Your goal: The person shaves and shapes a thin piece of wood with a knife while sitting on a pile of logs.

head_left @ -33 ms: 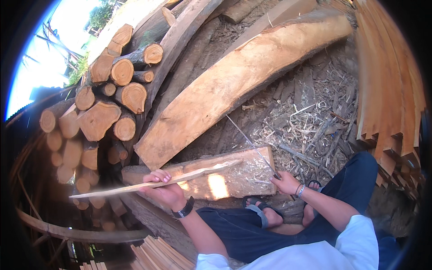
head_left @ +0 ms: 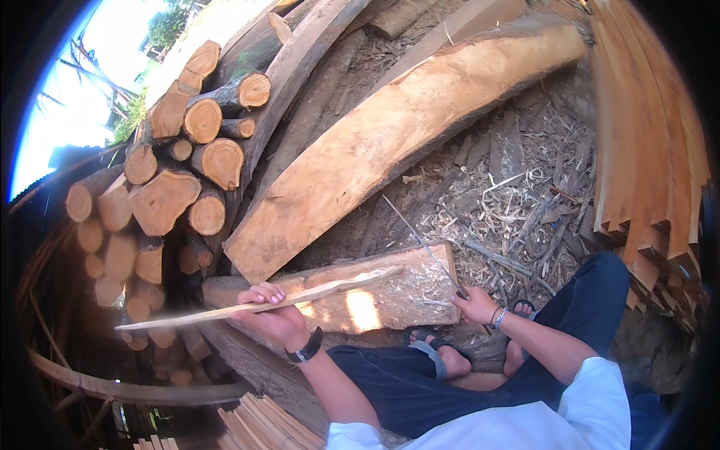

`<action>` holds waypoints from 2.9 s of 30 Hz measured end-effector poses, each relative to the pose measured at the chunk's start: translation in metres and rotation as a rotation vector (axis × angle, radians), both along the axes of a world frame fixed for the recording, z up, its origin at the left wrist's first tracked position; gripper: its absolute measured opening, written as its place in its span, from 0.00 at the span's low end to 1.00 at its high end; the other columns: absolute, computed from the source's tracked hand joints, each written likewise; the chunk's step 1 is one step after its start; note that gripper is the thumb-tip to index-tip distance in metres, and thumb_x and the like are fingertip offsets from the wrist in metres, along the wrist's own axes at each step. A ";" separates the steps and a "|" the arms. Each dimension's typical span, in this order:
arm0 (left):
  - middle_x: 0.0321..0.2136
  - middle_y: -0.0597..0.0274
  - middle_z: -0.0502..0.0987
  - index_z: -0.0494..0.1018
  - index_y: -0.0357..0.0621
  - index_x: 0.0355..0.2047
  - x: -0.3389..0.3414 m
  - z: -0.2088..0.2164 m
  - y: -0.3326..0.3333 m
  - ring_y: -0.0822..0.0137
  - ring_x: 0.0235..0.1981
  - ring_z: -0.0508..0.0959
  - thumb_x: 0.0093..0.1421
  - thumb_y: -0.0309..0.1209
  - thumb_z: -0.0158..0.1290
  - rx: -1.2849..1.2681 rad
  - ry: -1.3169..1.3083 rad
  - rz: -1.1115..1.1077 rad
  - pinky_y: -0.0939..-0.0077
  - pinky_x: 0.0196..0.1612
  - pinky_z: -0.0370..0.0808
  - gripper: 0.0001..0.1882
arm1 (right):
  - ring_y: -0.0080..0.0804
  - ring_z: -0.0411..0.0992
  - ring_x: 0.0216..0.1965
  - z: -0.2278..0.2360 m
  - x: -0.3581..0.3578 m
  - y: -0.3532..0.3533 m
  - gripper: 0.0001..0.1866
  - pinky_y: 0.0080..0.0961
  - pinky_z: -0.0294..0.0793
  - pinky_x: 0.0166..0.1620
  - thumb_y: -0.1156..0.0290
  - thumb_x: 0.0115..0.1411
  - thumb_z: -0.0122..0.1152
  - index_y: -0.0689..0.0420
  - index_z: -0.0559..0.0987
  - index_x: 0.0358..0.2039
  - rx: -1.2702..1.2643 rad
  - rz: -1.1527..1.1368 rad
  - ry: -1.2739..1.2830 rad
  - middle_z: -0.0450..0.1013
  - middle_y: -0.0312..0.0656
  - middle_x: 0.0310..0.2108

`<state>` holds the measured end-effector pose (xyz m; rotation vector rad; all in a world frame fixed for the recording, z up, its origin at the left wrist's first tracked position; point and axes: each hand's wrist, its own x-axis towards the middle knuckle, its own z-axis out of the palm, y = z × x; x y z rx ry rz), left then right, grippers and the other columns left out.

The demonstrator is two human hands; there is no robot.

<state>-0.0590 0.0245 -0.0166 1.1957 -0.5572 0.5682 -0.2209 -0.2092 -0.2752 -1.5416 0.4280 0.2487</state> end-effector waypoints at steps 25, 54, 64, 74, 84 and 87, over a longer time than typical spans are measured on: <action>0.07 0.69 0.56 0.58 0.48 0.10 -0.012 -0.018 0.019 0.72 0.10 0.56 0.56 0.71 0.37 0.000 0.092 -0.397 0.77 0.18 0.53 0.39 | 0.54 0.77 0.30 -0.009 0.005 0.020 0.37 0.44 0.74 0.37 0.40 0.64 0.40 0.66 0.79 0.25 -0.190 0.177 0.104 0.74 0.59 0.19; 0.02 0.72 0.55 0.54 0.50 0.04 -0.123 -0.055 0.024 0.75 0.04 0.55 0.49 0.38 0.54 0.231 -0.022 -0.435 0.82 0.16 0.58 0.24 | 0.55 0.75 0.30 0.053 -0.003 0.030 0.27 0.43 0.74 0.40 0.48 0.66 0.42 0.58 0.83 0.33 -0.193 0.384 -0.156 0.76 0.57 0.26; 0.01 0.69 0.55 0.56 0.48 0.01 -0.125 -0.057 0.017 0.73 0.03 0.55 0.40 0.35 0.53 0.271 -0.009 -0.467 0.81 0.17 0.59 0.20 | 0.59 0.73 0.27 0.034 -0.002 0.039 0.32 0.46 0.73 0.36 0.46 0.64 0.44 0.65 0.80 0.25 -0.259 0.375 -0.202 0.73 0.61 0.22; 0.00 0.70 0.55 0.55 0.49 0.01 -0.127 -0.057 0.021 0.74 0.03 0.55 0.40 0.35 0.52 0.240 -0.010 -0.467 0.82 0.17 0.57 0.20 | 0.58 0.74 0.26 0.032 0.000 0.042 0.32 0.46 0.74 0.35 0.45 0.64 0.44 0.65 0.79 0.24 -0.293 0.404 -0.195 0.72 0.60 0.20; 0.01 0.71 0.54 0.53 0.50 0.02 -0.123 -0.064 0.030 0.75 0.03 0.54 0.40 0.35 0.52 0.220 -0.009 -0.428 0.83 0.17 0.58 0.20 | 0.52 0.76 0.27 0.022 0.006 0.032 0.30 0.43 0.75 0.35 0.48 0.65 0.44 0.64 0.81 0.29 -0.255 0.347 -0.025 0.76 0.55 0.21; 0.01 0.71 0.54 0.53 0.50 0.03 -0.128 -0.067 0.038 0.75 0.04 0.54 0.40 0.35 0.52 0.214 -0.001 -0.387 0.83 0.17 0.58 0.20 | 0.54 0.75 0.26 0.032 0.002 0.029 0.30 0.44 0.74 0.35 0.48 0.65 0.44 0.65 0.80 0.27 -0.210 0.251 -0.087 0.74 0.56 0.20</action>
